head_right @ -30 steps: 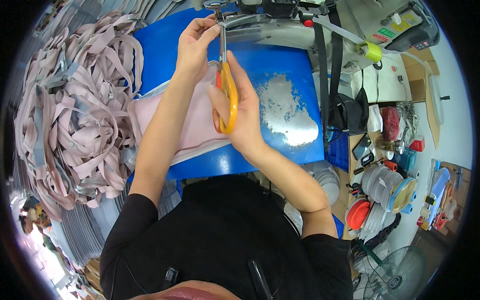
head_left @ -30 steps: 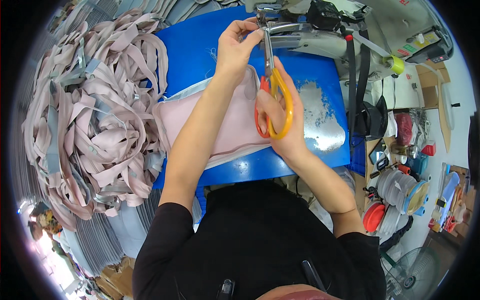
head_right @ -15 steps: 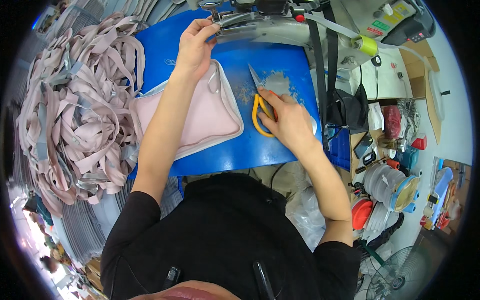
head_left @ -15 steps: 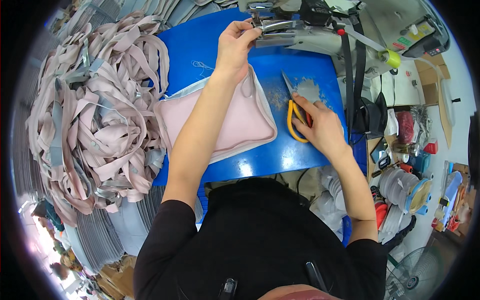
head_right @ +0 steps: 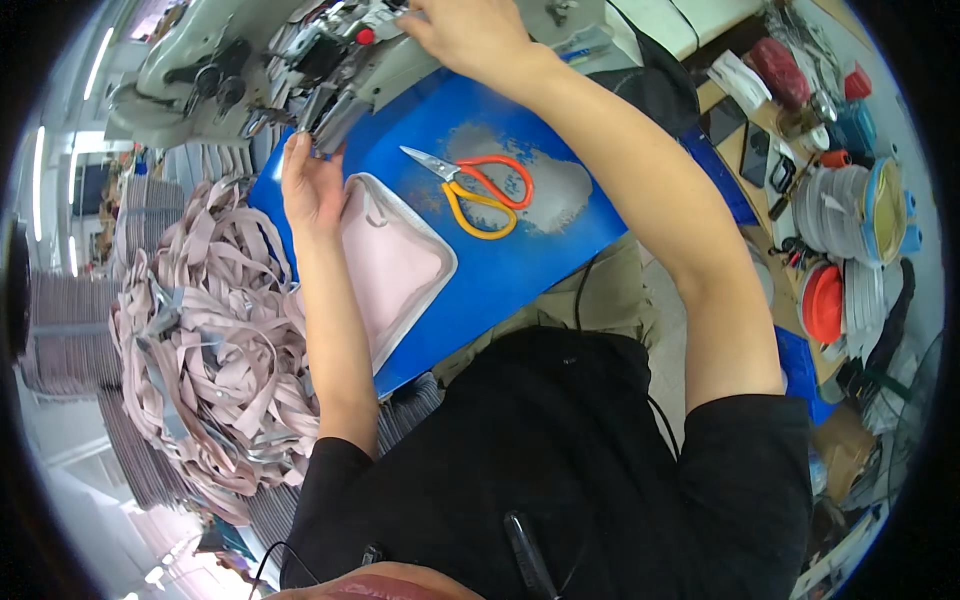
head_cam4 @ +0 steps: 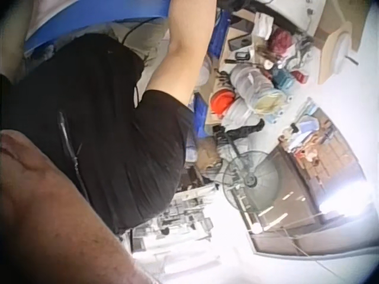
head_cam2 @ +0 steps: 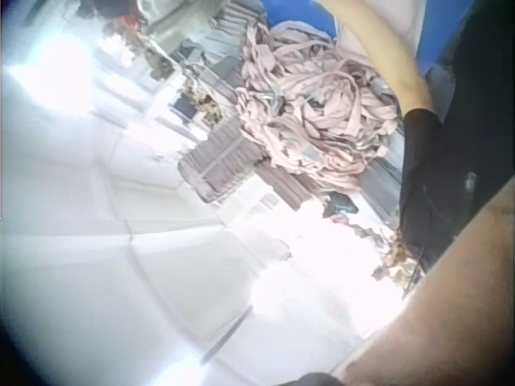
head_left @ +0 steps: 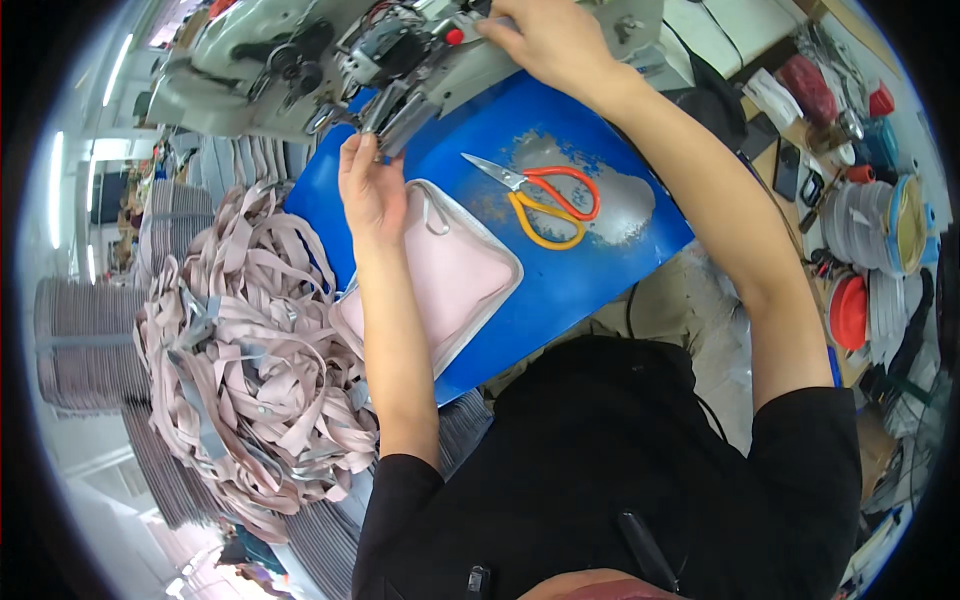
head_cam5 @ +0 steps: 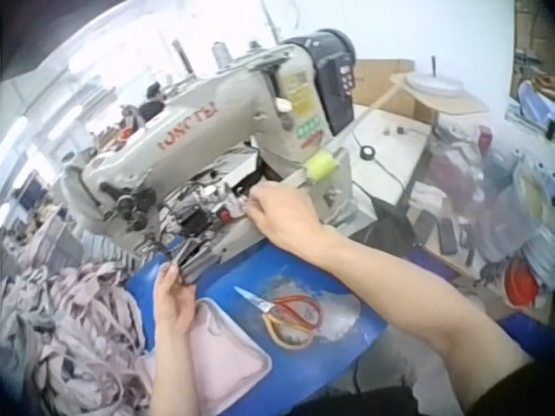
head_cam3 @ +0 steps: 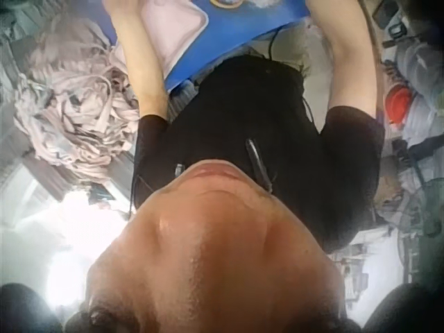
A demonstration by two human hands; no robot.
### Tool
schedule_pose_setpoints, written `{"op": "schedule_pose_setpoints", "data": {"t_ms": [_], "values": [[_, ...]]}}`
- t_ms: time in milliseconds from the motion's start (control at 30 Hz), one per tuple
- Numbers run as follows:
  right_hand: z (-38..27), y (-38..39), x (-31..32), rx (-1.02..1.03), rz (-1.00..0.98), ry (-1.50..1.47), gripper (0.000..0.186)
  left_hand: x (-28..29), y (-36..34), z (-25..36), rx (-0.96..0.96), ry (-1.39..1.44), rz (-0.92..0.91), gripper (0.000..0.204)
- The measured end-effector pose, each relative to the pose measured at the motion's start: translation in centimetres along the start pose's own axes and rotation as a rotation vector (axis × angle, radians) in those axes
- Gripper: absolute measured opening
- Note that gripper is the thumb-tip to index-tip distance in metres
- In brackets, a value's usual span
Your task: The person sews light blue fabric pouches using an industrial sewing machine. They repeatedly pick up a pouch, align the edges under the presser foot, and guide the fabric through the machine to stitch the perimeter. After sewing, the person uses scissors to cut the thread and places the finished pouch aside.
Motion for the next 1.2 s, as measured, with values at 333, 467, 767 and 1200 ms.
{"op": "schedule_pose_setpoints", "data": {"t_ms": [333, 467, 767, 1200], "values": [[2.1, -2.0, 0.1, -0.183, -0.110, 0.047, 0.032, -0.3, -0.4, -0.1, 0.005, -0.006, 0.025, 0.011], [1.2, -3.4, 3.0, -0.060, 0.091, -0.090, 0.027, -0.1, -0.4, -0.3, -0.018, -0.015, 0.041, 0.011], [3.1, -1.9, -3.6, -0.052, -0.291, -0.002, 0.027, -0.2, 0.0, -0.1, -0.047, -0.027, 0.089, 0.012], [2.2, -1.1, -0.2, 0.157, -0.180, 0.344, 0.032, 0.0, 0.6, 1.1, -0.029, -0.224, 0.117, 0.026]]}}
Point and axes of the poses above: each hand's wrist, its own y-axis away from the middle knuckle, its own x-axis out of the back of the hand, z = x × y, the point moved 10 cm from there along -y, towards the middle knuckle, and after that the axes turned 15 degrees about y, right-handed, at the moved point
